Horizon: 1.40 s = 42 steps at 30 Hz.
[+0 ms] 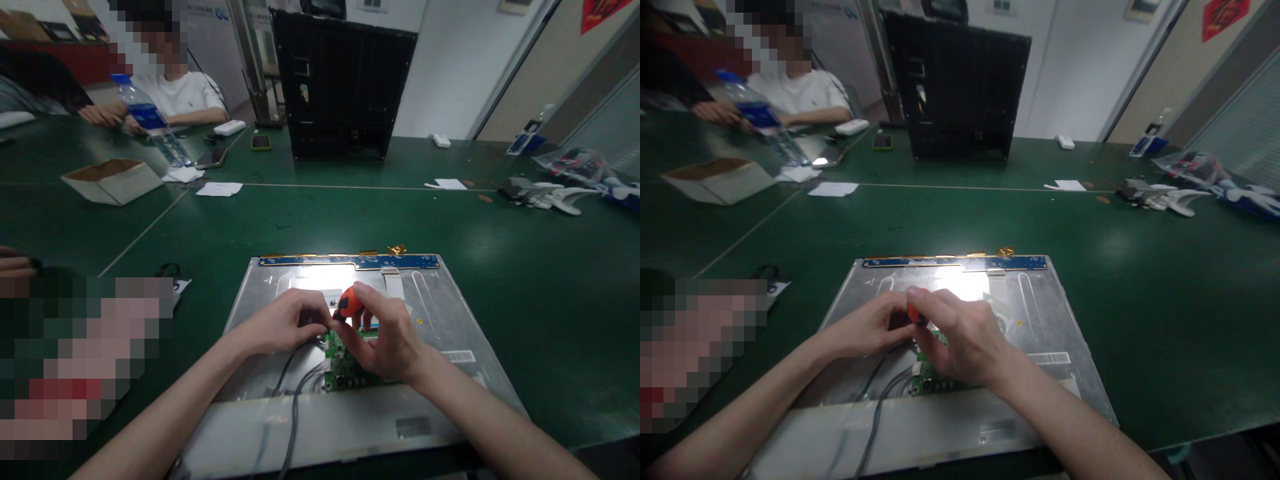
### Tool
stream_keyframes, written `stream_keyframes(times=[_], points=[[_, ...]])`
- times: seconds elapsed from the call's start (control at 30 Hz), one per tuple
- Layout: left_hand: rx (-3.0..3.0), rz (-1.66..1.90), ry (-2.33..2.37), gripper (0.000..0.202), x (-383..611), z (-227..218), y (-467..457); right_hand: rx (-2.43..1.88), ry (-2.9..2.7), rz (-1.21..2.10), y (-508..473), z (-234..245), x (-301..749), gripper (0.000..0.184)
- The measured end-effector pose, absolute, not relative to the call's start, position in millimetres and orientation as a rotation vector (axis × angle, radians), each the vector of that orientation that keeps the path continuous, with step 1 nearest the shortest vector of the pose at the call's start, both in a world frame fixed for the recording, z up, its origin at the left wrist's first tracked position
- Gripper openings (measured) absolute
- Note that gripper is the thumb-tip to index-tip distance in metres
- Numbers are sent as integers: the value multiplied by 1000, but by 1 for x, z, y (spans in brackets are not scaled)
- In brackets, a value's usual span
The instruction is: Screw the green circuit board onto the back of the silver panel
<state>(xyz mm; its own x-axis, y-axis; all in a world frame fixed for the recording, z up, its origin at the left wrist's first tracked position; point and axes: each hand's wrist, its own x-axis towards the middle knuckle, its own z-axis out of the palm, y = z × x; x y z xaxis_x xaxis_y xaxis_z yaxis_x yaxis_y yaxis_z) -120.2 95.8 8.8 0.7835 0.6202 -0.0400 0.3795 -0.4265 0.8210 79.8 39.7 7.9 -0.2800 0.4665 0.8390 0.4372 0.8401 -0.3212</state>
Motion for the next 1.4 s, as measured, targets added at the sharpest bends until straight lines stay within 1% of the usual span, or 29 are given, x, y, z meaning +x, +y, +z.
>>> stream_keyframes(times=[0.2, 0.4, 0.73, 1.03, 1.4], points=[[2048, 292, 766, 12, -121, 6, 96, -700, -1918, 57, 39, 7, 81, 72], [2028, 284, 753, 12, -121, 6, 96, -684, -1930, 49, 37, 13, 81, 69], [2064, 308, 793, 9, -121, 7, 96, -673, -1919, 35, 40, 7, 81, 65], [2028, 252, 774, 14, -121, 10, 96, -703, -1928, 53, 35, 12, 82, 68], [2051, 320, 788, 8, -119, 9, 95, -692, -1921, 60, 39, 7, 82, 68]])
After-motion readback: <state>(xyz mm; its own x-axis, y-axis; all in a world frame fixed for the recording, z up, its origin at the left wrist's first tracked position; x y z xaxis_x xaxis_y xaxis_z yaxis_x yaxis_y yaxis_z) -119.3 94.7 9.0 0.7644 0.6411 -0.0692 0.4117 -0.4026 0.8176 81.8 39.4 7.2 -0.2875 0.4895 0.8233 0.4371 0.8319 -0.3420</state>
